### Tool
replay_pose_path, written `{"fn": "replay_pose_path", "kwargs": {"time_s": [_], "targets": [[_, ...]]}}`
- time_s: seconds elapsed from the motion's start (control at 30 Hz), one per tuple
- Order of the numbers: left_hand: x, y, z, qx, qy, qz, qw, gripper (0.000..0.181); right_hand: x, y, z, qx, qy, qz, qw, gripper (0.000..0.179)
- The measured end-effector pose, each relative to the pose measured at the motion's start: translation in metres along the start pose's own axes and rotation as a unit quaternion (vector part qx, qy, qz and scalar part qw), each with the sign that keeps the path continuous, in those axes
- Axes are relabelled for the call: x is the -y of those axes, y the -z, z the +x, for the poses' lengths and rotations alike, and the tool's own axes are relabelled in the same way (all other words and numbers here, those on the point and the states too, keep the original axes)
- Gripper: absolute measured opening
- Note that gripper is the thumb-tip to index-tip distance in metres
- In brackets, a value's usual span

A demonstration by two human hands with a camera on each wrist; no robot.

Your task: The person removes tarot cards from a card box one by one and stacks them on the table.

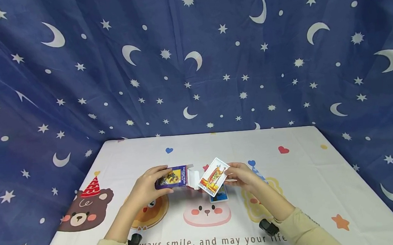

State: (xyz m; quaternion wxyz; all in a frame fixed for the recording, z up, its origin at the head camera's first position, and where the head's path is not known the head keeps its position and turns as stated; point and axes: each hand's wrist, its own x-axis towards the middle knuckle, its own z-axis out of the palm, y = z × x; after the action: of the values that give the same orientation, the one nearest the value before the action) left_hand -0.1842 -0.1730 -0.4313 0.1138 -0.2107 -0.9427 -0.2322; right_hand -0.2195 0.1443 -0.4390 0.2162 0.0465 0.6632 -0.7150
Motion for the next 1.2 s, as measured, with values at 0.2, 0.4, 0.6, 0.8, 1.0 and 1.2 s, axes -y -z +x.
{"fn": "replay_pose_path", "kwargs": {"time_s": [0.2, 0.4, 0.6, 0.8, 1.0, 1.2], "targets": [[0.0, -0.002, -0.001, -0.001, 0.003, -0.006, 1.0, 0.061, -0.002, 0.001, 0.001, -0.013, 0.004, 0.005, 0.9999, 0.049], [0.002, -0.003, -0.002, 0.0, 0.002, -0.004, 1.0, 0.061, -0.004, 0.0, 0.003, -0.025, 0.005, 0.002, 0.9997, 0.05], [0.001, -0.003, -0.003, -0.002, -0.002, -0.002, 1.0, 0.062, -0.006, 0.002, 0.004, -0.006, 0.023, -0.005, 0.9997, 0.054], [-0.001, -0.002, -0.002, -0.004, 0.001, -0.004, 1.0, 0.062, -0.009, 0.003, 0.006, 0.014, 0.028, -0.01, 0.9994, 0.05], [-0.001, -0.002, -0.004, -0.005, 0.004, -0.002, 1.0, 0.063, -0.01, 0.002, 0.004, -0.016, 0.036, -0.032, 0.9987, 0.041], [0.001, -0.004, -0.005, -0.007, -0.001, 0.001, 1.0, 0.062, -0.011, 0.0, -0.002, -0.057, 0.029, -0.064, 0.9959, 0.038]]}}
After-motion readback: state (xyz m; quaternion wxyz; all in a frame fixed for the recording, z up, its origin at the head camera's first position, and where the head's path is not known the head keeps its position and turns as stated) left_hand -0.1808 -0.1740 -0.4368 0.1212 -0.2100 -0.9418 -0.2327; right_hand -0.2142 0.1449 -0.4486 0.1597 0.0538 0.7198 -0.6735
